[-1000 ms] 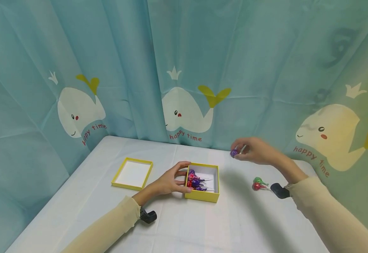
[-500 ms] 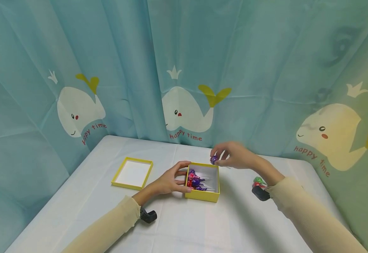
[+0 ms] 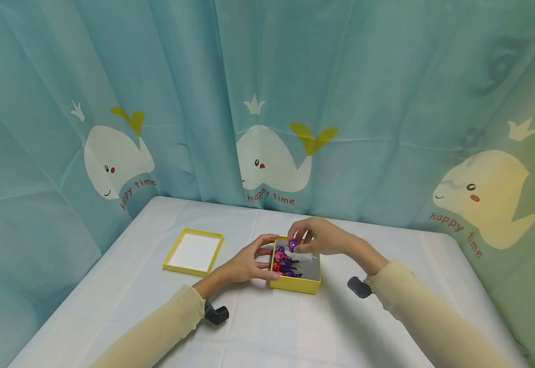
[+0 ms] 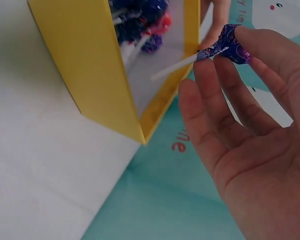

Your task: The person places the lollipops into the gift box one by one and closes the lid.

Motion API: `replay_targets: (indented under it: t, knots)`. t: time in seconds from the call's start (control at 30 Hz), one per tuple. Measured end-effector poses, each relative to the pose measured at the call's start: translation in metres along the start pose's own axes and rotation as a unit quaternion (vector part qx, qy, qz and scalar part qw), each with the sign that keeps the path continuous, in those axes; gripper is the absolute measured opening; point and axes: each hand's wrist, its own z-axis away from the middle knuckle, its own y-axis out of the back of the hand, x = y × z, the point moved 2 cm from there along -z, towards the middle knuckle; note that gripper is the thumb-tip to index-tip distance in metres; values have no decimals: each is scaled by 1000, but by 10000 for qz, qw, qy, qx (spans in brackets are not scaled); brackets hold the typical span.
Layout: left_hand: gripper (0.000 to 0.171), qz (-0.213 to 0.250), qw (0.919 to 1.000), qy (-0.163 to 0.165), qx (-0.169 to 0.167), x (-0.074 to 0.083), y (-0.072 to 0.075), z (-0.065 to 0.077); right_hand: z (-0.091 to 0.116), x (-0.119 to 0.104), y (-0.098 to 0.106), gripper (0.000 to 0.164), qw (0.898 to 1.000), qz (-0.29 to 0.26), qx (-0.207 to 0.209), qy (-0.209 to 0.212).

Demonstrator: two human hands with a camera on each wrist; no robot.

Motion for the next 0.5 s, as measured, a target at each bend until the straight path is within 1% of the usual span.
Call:
replay_targets:
  t: [0.13, 0.27, 0.5]
  knots:
    - [91, -53, 10000, 8, -3, 1, -1, 0, -4, 3, -11, 18, 9995, -258, -156, 27]
    - [91, -90, 10000, 29, -14, 2, 0, 0, -6, 5, -22, 17, 9988, -393, -288, 51]
    - [92, 22, 9998, -129, -121, 1, 1, 0, -10, 10, -37, 15, 9972, -523, -530, 77]
